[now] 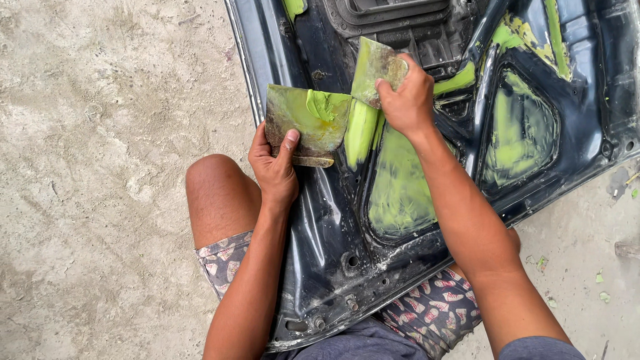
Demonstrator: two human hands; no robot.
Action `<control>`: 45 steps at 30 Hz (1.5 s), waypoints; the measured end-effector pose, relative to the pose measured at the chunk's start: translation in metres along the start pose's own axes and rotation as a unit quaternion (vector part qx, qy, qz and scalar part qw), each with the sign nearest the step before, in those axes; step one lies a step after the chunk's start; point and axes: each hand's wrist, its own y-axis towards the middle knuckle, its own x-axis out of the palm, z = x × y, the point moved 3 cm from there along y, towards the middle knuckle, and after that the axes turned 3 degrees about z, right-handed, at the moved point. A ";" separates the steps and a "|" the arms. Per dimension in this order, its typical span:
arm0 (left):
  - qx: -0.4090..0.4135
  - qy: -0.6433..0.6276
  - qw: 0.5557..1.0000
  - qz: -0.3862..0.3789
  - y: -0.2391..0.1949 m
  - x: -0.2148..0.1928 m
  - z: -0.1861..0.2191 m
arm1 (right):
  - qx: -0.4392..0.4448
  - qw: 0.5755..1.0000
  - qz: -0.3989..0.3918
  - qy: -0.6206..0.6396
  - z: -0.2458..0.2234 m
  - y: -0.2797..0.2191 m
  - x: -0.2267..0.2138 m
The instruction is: The person applies a green body filler to the inner surface of a car door using a putty knife and a flexible scraper. They spread the filler into the recessed areas and smooth the surface.
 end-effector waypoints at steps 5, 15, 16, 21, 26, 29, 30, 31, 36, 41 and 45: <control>-0.002 -0.011 1.000 -0.002 -0.001 0.001 0.001 | -0.048 0.998 0.026 -0.041 -0.002 -0.004 0.005; 0.005 -0.052 0.999 -0.002 0.000 0.000 -0.003 | 0.020 0.994 -0.035 0.101 -0.022 -0.042 -0.014; 0.005 -0.051 0.999 -0.003 0.002 0.000 -0.006 | 0.021 0.994 -0.035 0.102 -0.018 -0.047 -0.013; 0.005 -0.090 0.996 0.022 0.007 -0.003 -0.016 | 0.001 0.936 0.016 0.351 0.001 -0.069 -0.022; 0.033 -0.025 0.999 -0.003 -0.005 0.013 0.011 | 0.138 0.854 0.083 0.494 0.016 -0.111 -0.057; 0.063 0.019 0.997 -0.028 -0.024 0.035 0.031 | 0.176 0.811 0.151 0.537 0.000 -0.132 -0.053; 0.074 0.035 0.996 -0.031 -0.032 0.042 0.035 | 0.188 0.789 0.170 0.560 -0.013 -0.136 -0.051; 0.077 0.036 0.995 -0.044 -0.039 0.049 0.042 | 0.186 0.784 0.181 0.564 0.011 -0.142 -0.043; 0.120 0.072 0.988 -0.061 -0.067 0.074 0.041 | 0.228 0.768 0.247 0.544 0.079 -0.164 -0.024; 0.124 0.072 0.981 -0.128 -0.097 0.105 0.046 | 0.215 0.768 0.303 0.522 0.081 -0.168 -0.031; 0.122 0.101 0.972 -0.174 -0.110 0.118 0.025 | 0.197 0.754 0.347 0.522 0.028 -0.165 -0.085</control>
